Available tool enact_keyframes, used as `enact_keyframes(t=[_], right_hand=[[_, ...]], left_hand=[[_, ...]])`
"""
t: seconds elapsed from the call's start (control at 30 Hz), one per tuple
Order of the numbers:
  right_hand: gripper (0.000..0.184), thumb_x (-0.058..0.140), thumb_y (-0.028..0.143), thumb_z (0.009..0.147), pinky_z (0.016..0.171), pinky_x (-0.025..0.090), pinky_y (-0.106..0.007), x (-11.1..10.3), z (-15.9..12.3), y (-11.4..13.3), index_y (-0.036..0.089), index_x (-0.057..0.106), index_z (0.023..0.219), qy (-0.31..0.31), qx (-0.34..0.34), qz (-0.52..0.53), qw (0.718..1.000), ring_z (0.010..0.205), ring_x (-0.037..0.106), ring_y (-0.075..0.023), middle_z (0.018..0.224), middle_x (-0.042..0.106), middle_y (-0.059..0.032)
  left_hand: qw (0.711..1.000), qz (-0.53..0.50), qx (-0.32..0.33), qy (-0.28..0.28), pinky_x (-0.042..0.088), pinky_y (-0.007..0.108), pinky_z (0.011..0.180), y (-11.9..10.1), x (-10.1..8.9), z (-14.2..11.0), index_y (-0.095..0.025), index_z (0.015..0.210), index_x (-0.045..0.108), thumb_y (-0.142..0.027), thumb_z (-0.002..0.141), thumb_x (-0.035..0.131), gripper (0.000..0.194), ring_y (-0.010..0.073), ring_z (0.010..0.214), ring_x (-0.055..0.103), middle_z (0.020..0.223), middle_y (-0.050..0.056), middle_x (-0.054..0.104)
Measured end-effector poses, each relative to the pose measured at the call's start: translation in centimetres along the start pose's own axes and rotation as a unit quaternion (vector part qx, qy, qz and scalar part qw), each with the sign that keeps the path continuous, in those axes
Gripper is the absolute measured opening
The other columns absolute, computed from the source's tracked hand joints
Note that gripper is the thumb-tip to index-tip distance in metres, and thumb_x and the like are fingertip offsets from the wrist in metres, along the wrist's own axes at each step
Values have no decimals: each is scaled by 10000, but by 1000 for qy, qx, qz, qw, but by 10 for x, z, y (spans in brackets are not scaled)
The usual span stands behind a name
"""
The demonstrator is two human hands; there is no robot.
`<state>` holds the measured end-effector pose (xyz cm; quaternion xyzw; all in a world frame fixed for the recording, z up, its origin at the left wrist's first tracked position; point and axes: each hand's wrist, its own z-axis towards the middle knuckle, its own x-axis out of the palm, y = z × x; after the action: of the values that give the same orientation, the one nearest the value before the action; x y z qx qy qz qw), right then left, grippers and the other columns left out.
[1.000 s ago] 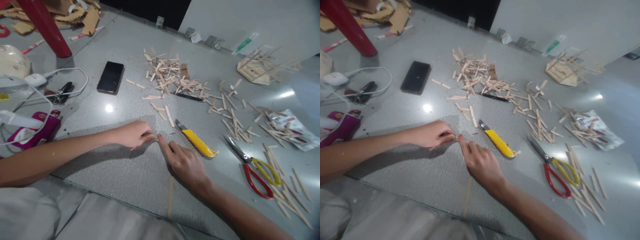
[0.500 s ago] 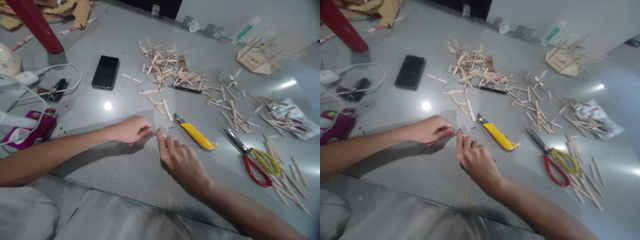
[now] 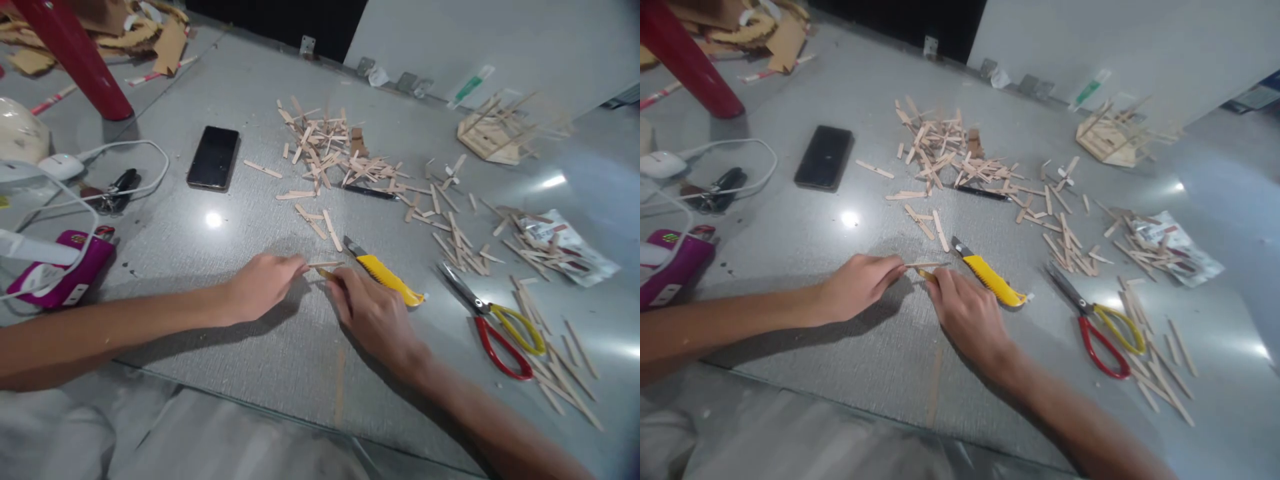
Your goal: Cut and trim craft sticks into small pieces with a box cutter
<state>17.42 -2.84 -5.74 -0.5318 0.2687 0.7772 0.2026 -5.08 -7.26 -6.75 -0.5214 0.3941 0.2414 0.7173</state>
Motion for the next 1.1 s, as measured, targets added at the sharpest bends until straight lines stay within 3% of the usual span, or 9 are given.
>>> enact_keyframes(t=[0.13, 0.23, 0.4, 0.5, 0.6, 0.73, 0.9, 1.0, 1.1], right_hand=[[317, 498, 329, 1032, 553, 389, -247, -20, 8, 1, 177, 617, 780, 136, 63, 200, 968, 560, 504, -110, 624, 581, 25], [349, 493, 354, 1022, 556, 413, -246, -30, 14, -2, 170, 666, 781, 170, 76, 324, 927, 606, 524, -119, 676, 631, 0], [352, 558, 418, 978, 556, 432, -251, -41, 23, -19, 140, 757, 896, 236, 58, 439, 865, 605, 550, -125, 699, 688, -34], [391, 590, 472, 951, 539, 406, -248, -43, 26, -20, 134, 740, 824, 268, 65, 452, 848, 595, 522, -119, 679, 656, -37], [446, 575, 537, 949, 474, 316, -235, -37, 20, 1, 159, 646, 723, 237, 142, 480, 833, 519, 400, -91, 572, 493, 27], [481, 528, 638, 945, 418, 228, -235, -24, 8, 29, 205, 523, 736, 183, 249, 564, 766, 434, 269, -72, 517, 325, 98], [477, 549, 574, 959, 477, 247, -248, -25, 20, 1, 183, 562, 685, 209, 134, 494, 833, 529, 329, -88, 578, 415, 49], [473, 572, 586, 939, 483, 262, -247, -30, 30, -23, 178, 594, 699, 310, 36, 518, 797, 523, 326, -85, 574, 422, 54], [468, 592, 589, 930, 468, 259, -237, -28, 26, -16, 178, 582, 706, 293, 87, 539, 785, 508, 325, -80, 563, 414, 61]], left_hand=[[977, 130, 118, -125, 328, 249, 482, -4, 6, -9, -156, 875, 585, -170, 1071, 323, 327, 96, 505, 531, 632, -12, 611], [936, 207, 208, -193, 362, 251, 455, -9, -1, -10, -143, 851, 610, -136, 1057, 381, 308, 90, 481, 517, 577, -24, 566], [859, 314, 326, -239, 442, 212, 433, -17, -14, -10, -119, 885, 662, -118, 997, 518, 182, 85, 478, 521, 578, -22, 558], [837, 342, 346, -252, 454, 205, 413, -19, -13, -10, -92, 883, 656, -116, 977, 557, 138, 88, 475, 536, 591, -13, 571], [842, 346, 318, -265, 462, 206, 408, -18, -9, -11, -31, 920, 643, -79, 968, 569, 100, 89, 484, 560, 603, -2, 593], [862, 339, 275, -258, 482, 209, 437, -16, -7, -11, -17, 972, 617, -85, 989, 558, 92, 89, 500, 572, 602, -16, 593], [861, 328, 305, -241, 462, 229, 420, -18, -10, -12, -17, 970, 634, -89, 985, 552, 110, 100, 502, 568, 607, -6, 594], [855, 313, 345, -230, 464, 237, 408, -21, -10, -12, -14, 948, 644, -105, 983, 556, 131, 106, 492, 567, 610, 9, 602], [855, 321, 332, -237, 464, 235, 404, -19, -8, -12, -5, 964, 638, -85, 973, 566, 108, 111, 498, 581, 613, 13, 612]])
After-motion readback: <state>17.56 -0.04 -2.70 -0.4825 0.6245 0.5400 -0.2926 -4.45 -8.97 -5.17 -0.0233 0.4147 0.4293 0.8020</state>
